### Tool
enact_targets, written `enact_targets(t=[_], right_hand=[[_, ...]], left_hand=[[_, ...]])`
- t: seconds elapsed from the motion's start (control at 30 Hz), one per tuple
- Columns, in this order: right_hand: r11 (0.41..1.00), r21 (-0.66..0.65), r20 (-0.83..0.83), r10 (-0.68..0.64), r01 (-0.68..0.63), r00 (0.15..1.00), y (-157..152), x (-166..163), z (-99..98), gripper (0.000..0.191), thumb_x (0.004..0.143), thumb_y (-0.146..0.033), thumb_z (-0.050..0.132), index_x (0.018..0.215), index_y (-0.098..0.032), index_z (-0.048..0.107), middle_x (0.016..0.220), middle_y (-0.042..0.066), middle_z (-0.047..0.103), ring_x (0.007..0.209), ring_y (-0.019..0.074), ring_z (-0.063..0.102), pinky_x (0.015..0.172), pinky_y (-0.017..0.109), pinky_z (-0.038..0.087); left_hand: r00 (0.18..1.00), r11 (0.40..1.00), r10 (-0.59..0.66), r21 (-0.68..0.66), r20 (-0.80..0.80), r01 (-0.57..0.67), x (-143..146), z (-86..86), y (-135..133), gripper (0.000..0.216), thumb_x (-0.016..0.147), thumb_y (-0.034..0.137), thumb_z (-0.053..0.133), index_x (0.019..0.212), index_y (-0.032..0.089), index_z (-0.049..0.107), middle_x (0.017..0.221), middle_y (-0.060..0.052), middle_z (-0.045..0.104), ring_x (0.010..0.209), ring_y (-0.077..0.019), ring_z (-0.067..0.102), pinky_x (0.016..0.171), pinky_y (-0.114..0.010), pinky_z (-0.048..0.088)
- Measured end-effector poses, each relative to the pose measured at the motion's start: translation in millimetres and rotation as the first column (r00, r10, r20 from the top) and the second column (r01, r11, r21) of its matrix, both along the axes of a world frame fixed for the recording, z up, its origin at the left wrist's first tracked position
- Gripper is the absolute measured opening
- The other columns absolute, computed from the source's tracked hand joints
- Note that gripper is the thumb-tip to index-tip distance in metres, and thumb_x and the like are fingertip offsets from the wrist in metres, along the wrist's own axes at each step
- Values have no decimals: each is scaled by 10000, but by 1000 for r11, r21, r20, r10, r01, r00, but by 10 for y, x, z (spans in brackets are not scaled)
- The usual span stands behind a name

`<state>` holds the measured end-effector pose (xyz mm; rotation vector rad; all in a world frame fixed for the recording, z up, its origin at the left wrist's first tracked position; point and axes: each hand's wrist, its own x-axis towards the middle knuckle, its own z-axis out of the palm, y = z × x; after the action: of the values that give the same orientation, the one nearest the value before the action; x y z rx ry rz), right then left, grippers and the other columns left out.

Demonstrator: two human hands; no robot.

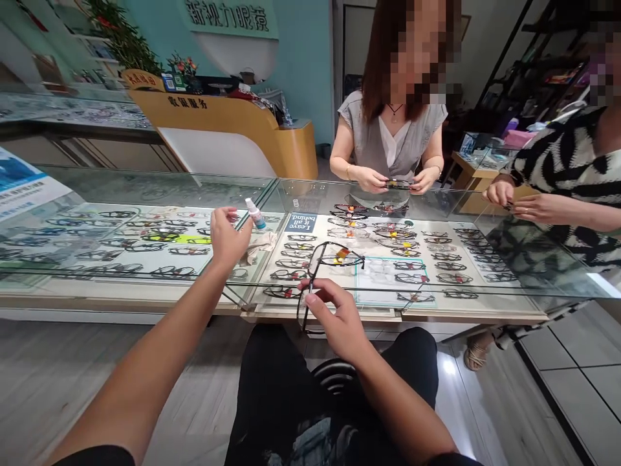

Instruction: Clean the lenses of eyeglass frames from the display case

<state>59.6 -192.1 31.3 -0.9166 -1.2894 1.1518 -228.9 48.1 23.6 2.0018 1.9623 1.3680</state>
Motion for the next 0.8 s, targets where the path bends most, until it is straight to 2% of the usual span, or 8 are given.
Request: enact_targets(t=[0.1,0.2,0.33,0.47,0.57,0.67,0.8], right_hand=[[1000,-10,13,-9,9,1000,-16,38,-36,368,1066,-600,729,1217,-274,810,1280,93,821,950,223,724,959,396,567],[1000,-9,3,7,-7,1000,-7,53,-69,351,1071,-592,731,1222,-285,807,1295,88,818,956,219,723,967,395,565],[1000,-10,6,10,-10,1000,14,39,-98,338,1076,-579,733,1227,-287,811,1323,91,810,944,209,711,955,393,560],[1000,-4,13,7,-7,1000,9,29,-93,342,1075,-581,730,1219,-282,813,1311,94,815,931,211,710,941,399,557],[1000,-5,20,2,-2,1000,-7,35,-74,344,1070,-586,730,1203,-279,810,1302,94,820,922,213,711,918,395,554],[1000,-6,22,-8,8,1000,-25,44,-52,363,1058,-603,734,1191,-272,801,1289,98,826,931,223,721,918,398,559],[1000,-16,36,-3,4,999,-49,56,-19,379,1053,-617,728,1182,-267,798,1289,98,827,937,225,726,928,396,569]], left_hand=[[978,978,-112,-196,-174,77,18,-26,-271,342,1014,391,670,1257,152,694,1268,-141,730,1160,-311,698,1066,-425,530],[951,934,-178,-349,-251,83,29,-46,-387,363,993,465,684,1217,186,751,1341,-154,758,1208,-363,721,1035,-436,548],[930,908,-202,-416,-307,60,26,16,-363,296,984,378,634,1175,201,777,1320,-146,787,1221,-367,739,984,-421,555],[901,850,-229,-527,-368,1,55,147,-282,330,858,327,740,1172,229,768,1328,-128,808,1259,-389,741,946,-409,556],[904,822,-193,-567,-382,-64,110,227,-247,359,806,327,770,1153,238,757,1302,-134,818,1214,-403,755,902,-411,553],[915,805,-157,-584,-371,-99,159,268,-246,293,800,335,760,1078,247,728,1169,-134,832,1132,-405,762,838,-403,524],[961,797,-134,-603,-242,-40,161,297,-268,168,809,346,748,925,257,665,983,-101,809,1000,-371,746,764,-371,444]])
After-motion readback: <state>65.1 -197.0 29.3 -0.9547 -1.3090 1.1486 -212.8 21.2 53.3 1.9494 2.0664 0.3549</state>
